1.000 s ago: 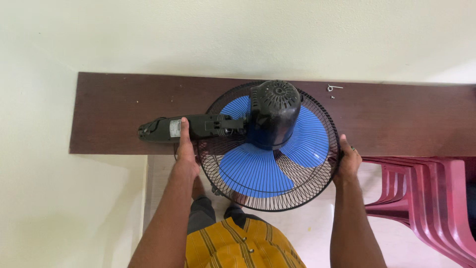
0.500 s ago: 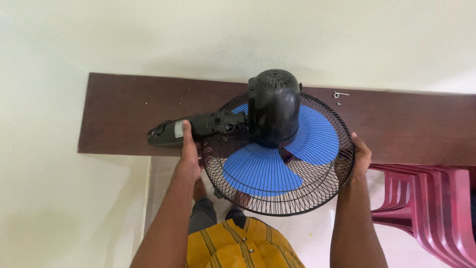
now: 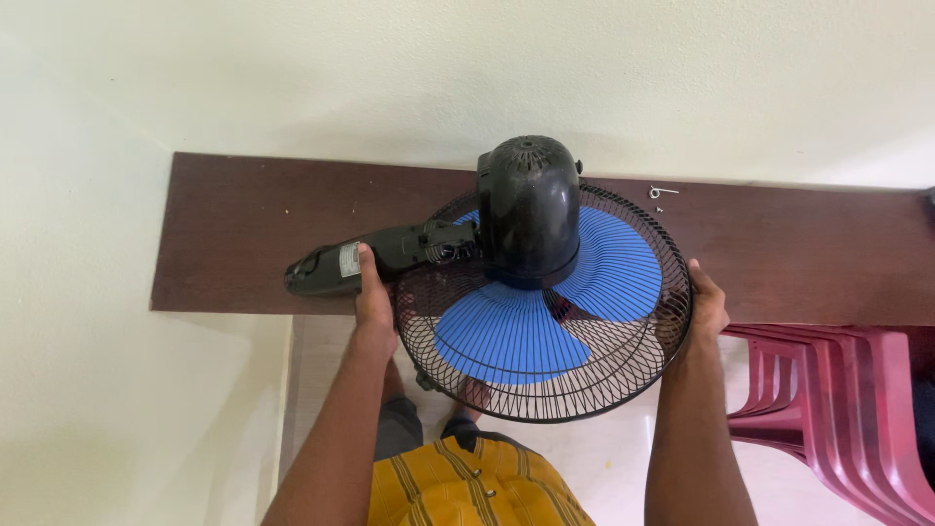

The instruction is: The person reassembles an electric fan on a wooden table. They attach the front grille to the fan head, secure it with a screwdriver, and then coil the power cord.

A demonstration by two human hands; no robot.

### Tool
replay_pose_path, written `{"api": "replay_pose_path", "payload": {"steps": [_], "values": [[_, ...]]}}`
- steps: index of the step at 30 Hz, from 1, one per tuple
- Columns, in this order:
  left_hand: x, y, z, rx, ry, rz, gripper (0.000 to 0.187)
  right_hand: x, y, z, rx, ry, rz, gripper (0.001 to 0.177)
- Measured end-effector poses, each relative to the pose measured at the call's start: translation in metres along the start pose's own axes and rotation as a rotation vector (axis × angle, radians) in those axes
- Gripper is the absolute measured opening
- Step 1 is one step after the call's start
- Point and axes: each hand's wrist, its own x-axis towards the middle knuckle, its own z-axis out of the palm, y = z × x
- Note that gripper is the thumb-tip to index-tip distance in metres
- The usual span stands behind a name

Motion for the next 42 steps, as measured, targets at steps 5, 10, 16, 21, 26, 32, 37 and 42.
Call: {"api": "replay_pose_path", "payload": {"steps": [5, 10, 16, 21, 26, 32, 37, 42], "values": [[0.0, -0.004, -0.004, 0.004, -0.05, 0.041, 0.128, 0.008, 0.005, -0.009, 0.001, -0.122, 0.004, 0.027], [-0.002, -0.001, -0.003, 0.038, -0.018, 0.03, 0.125, 0.023, 0.009, -0.019, 0.08, -0.447, -0.106, 0.013], [0.0, 0.014, -0.004, 0.023, -0.069, 0.014, 0.123, 0.029, 0.0, -0.005, 0.129, -0.512, -0.133, 0.014], [0.001, 0.031, -0.002, 0.034, -0.024, -0.006, 0.117, 0.01, -0.021, 0.02, 0.106, -0.446, 0.066, 0.041], [0.008, 0.047, 0.004, -0.025, -0.018, -0.019, 0.109, -0.008, -0.033, 0.049, 0.104, -0.361, 0.054, 0.043], [0.036, 0.048, -0.003, -0.097, -0.048, 0.022, 0.1, -0.006, -0.042, 0.076, 0.125, -0.286, 0.043, 0.04], [0.085, 0.009, -0.033, -0.222, 0.097, 0.212, 0.073, -0.016, -0.046, 0.086, 0.13, -0.23, 0.046, 0.039], [0.077, -0.049, -0.066, 0.158, 0.11, 0.957, 0.039, -0.028, -0.046, 0.088, 0.091, -0.169, -0.013, 0.036]]}}
